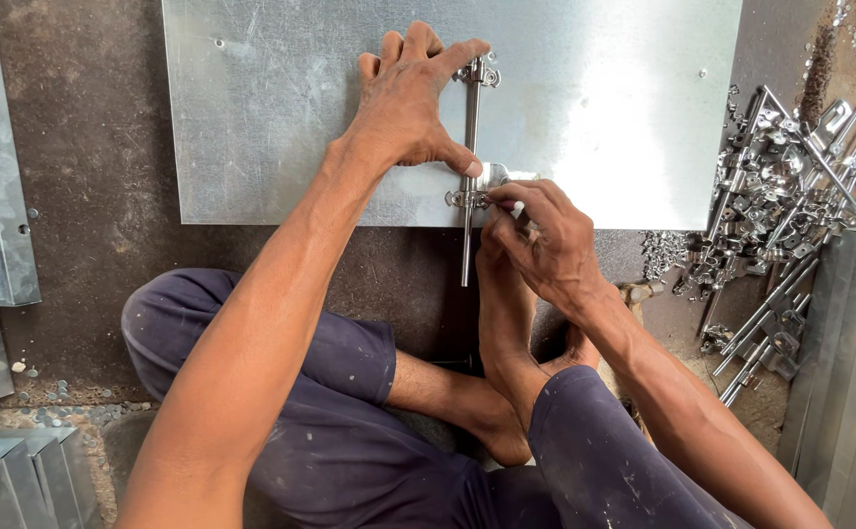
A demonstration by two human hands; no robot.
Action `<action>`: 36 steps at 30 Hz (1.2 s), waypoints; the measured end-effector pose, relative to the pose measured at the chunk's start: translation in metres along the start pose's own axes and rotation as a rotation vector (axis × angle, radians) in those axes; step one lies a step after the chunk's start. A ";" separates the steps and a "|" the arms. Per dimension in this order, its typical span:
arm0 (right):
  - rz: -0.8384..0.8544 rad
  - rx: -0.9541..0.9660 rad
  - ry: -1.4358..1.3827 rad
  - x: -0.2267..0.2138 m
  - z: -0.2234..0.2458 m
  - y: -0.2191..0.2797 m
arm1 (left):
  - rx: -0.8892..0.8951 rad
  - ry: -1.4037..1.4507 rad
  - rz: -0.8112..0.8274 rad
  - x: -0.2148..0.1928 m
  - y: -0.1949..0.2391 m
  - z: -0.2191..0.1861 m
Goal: The person assembles metal components by positioning a latch mechanism on a large metal plate, hammering rivets or pins into place, and then attaching the completed panel to a larger metal box structure.
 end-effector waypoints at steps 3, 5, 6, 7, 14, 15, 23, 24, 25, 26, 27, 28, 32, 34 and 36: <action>-0.025 0.023 0.042 -0.003 -0.001 -0.002 | -0.005 0.004 -0.009 0.000 -0.001 0.000; -0.065 0.008 0.058 -0.005 0.002 -0.002 | -0.011 0.006 -0.011 0.000 0.000 0.001; -0.092 -0.029 0.052 -0.007 0.007 -0.002 | -0.014 0.006 -0.012 0.000 -0.001 0.001; -0.118 -0.066 0.045 -0.009 0.012 -0.002 | -0.020 0.009 -0.010 0.000 -0.001 0.002; -0.001 -0.120 -0.003 0.012 0.026 -0.009 | -0.027 0.006 -0.005 0.004 -0.002 0.004; 0.010 -0.105 0.006 0.014 0.026 -0.011 | -0.035 0.009 0.001 0.005 -0.002 0.004; 0.052 -0.135 0.035 0.017 0.026 -0.015 | -0.030 0.011 -0.002 0.003 -0.001 0.003; 0.061 -0.136 0.004 0.017 0.024 -0.016 | -0.031 0.006 0.002 0.002 -0.002 0.002; 0.069 -0.138 -0.027 0.016 0.021 -0.017 | -0.048 -0.003 0.027 0.002 -0.003 0.002; -0.029 -0.105 0.008 0.003 0.012 -0.022 | -0.065 -0.011 0.052 0.003 -0.003 0.001; -0.132 -0.072 0.041 -0.010 0.002 -0.030 | -0.080 -0.021 0.076 0.002 -0.003 0.000; -0.234 -0.039 0.075 -0.021 -0.008 -0.039 | -0.091 -0.017 0.092 -0.001 -0.002 0.000; -0.272 0.004 -0.093 -0.024 -0.039 -0.089 | -0.095 0.002 0.120 -0.011 0.002 -0.008; -0.252 -0.026 -0.033 -0.018 -0.042 -0.101 | -0.101 0.000 0.128 -0.012 0.003 -0.009; -0.237 -0.058 -0.011 -0.013 -0.040 -0.103 | -0.114 -0.018 0.146 -0.009 0.002 -0.007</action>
Point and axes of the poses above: each hand's wrist, its own y-axis away from the middle knuckle, its own x-axis out of the palm, z = x × y, the point moved 10 cm from there along -y, towards the middle knuckle, and after that the axes turned 2 degrees about y, right-handed, at the moved point
